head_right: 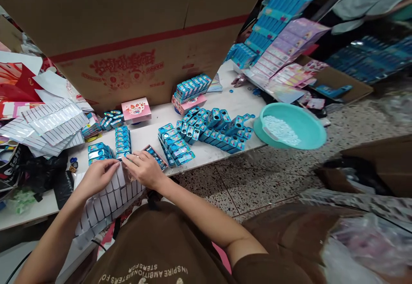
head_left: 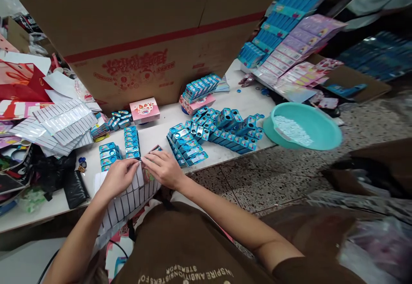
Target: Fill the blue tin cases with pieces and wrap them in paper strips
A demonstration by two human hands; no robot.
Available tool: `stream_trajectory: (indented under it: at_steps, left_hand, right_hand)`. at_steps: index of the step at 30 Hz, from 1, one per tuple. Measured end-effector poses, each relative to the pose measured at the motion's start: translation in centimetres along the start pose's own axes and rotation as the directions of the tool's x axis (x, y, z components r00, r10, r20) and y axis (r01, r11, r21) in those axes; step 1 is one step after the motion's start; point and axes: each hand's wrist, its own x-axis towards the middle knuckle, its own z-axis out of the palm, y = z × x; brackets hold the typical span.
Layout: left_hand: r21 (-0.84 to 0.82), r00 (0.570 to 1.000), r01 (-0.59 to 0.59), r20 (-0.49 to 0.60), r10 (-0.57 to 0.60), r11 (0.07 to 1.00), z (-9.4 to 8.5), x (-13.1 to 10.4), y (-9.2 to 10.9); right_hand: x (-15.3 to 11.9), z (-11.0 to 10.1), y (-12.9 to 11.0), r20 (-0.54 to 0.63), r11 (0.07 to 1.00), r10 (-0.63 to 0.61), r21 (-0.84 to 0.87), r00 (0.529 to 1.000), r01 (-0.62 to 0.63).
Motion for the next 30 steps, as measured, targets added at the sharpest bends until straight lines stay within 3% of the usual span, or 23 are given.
stream_trajectory:
  at_steps: [9,14,18,22,24,26,28,30]
  left_hand:
    - [-0.021,0.999,0.046,0.022,-0.046,0.999,0.4,0.0,1.3]
    - [0.019,0.999,-0.026,0.027,0.025,0.999,0.8,0.5,0.8]
    - [0.254,0.995,-0.02,-0.09,0.044,0.967,0.8,3.1,-2.6]
    - [0.434,0.985,0.035,-0.167,0.042,0.9,0.2,7.3,-9.3]
    - [0.491,0.978,0.038,-0.196,0.068,0.87,-0.1,9.1,-12.8]
    - [0.511,0.965,0.062,-0.249,0.079,0.857,-0.2,10.2,-15.3]
    - [0.48,0.925,0.135,-0.374,0.063,0.867,0.4,10.6,-16.0]
    - [0.384,0.86,0.194,-0.51,0.032,0.903,1.9,10.4,-14.6]
  right_hand:
    - [-1.7,-0.8,-0.9,-0.1,0.988,0.078,0.14,0.992,-0.064]
    - [-1.7,-1.2,-0.6,-0.173,0.968,0.132,0.236,0.976,-0.089]
    - [-2.8,-1.7,-0.4,-0.112,0.954,0.081,0.295,0.99,-0.045]
    - [-4.9,-2.4,0.1,-0.111,0.913,0.207,0.379,0.972,-0.151]
    - [-6.1,-3.1,0.8,-0.105,0.869,0.364,0.396,0.926,-0.296]
    - [-7.1,-3.8,1.9,-0.086,0.793,0.532,0.399,0.842,-0.46]
    - [-8.0,-4.4,3.3,-0.053,0.697,0.671,0.385,0.74,-0.604]
    - [-8.6,-4.7,4.9,-0.021,0.593,0.775,0.373,0.632,-0.714]
